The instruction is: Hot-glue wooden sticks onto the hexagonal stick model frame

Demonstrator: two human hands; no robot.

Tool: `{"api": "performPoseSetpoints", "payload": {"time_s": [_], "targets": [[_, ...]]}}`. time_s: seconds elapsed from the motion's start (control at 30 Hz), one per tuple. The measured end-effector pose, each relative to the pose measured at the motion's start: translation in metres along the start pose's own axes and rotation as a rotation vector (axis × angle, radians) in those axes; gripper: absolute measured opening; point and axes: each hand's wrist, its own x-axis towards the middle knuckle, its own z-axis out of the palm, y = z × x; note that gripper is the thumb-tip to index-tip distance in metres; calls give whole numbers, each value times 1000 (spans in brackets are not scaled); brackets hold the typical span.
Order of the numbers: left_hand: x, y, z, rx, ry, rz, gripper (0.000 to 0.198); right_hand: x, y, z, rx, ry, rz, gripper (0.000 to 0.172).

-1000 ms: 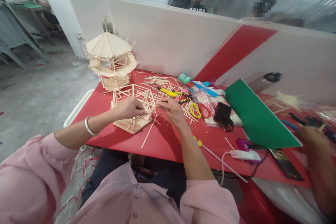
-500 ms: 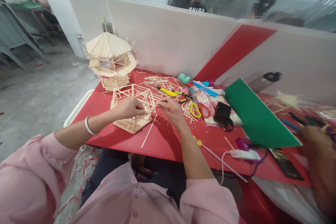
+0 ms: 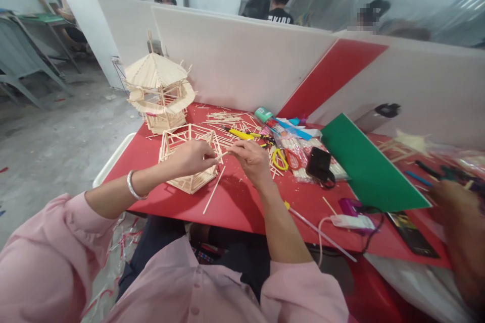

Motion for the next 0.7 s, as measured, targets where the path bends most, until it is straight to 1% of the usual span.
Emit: {"api": "performPoseSetpoints", "payload": {"time_s": [0.1, 0.17, 0.27, 0.33, 0.43, 0.6, 0.7], "targets": [[-1, 17, 5, -25, 51, -16, 32, 1, -13, -9, -135, 37, -64, 20], [-3, 27, 11, -34, 130, -19, 34, -1, -22, -17, -224, 81, -69, 19], [-7, 39, 24, -56, 272, 49, 35, -10, -34, -31, -313, 131, -39, 20], [-10, 44, 37, -82, 334, 97, 35, -19, -41, -39, -339, 108, -6, 20], [-15, 47, 63, -113, 371, 111, 37, -38, -46, -47, -355, 33, 54, 21], [-20, 43, 107, -140, 402, 108, 36, -71, -47, -42, -324, -39, 138, 21], [-20, 39, 125, -213, 412, 100, 36, -80, -44, -39, -280, -93, 171, 25]]}}
